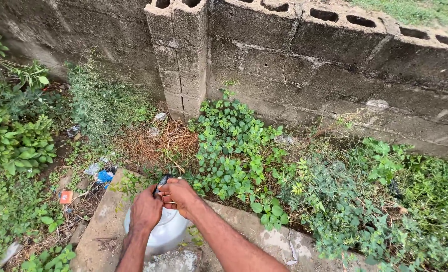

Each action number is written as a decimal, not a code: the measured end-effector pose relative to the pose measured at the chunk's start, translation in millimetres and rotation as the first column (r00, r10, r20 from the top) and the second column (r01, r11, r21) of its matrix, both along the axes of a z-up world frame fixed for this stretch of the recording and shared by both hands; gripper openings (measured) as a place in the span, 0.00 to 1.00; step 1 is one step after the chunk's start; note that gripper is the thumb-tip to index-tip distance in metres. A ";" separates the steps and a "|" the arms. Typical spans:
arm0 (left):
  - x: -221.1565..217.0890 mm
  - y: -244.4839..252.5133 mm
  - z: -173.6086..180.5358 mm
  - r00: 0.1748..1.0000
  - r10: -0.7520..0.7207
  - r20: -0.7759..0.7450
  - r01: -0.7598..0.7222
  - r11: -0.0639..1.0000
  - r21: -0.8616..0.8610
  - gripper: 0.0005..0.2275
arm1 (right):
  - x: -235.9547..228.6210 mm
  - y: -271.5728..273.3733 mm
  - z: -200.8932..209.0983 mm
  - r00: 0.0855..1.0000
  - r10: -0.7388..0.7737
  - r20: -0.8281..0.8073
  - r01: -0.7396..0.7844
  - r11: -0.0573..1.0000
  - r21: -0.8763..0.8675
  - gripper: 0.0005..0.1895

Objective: Spraying plants in an outdoor garden area using a hand-pumped pressure sprayer.

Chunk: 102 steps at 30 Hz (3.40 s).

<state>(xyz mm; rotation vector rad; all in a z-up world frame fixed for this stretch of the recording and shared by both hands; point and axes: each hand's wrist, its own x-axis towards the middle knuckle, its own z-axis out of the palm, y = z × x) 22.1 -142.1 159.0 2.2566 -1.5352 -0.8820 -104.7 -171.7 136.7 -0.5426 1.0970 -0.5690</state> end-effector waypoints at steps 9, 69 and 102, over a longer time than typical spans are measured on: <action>-1.1 -9.7 -2.3 0.997 -0.068 0.028 0.067 0.997 0.044 0.17 | -7.7 0.4 -5.0 0.994 -0.038 0.103 0.037 0.999 0.008 0.02; -48.0 27.2 16.5 0.946 0.303 -0.118 -0.311 0.949 -0.054 0.13 | -14.1 -3.2 -73.9 0.994 0.056 0.090 -0.047 0.994 -0.103 0.06; -38.3 37.6 19.2 0.930 0.314 -0.191 -0.343 0.928 -0.143 0.14 | -42.9 -27.7 -22.5 0.872 0.275 -0.404 -0.318 0.947 -0.042 0.23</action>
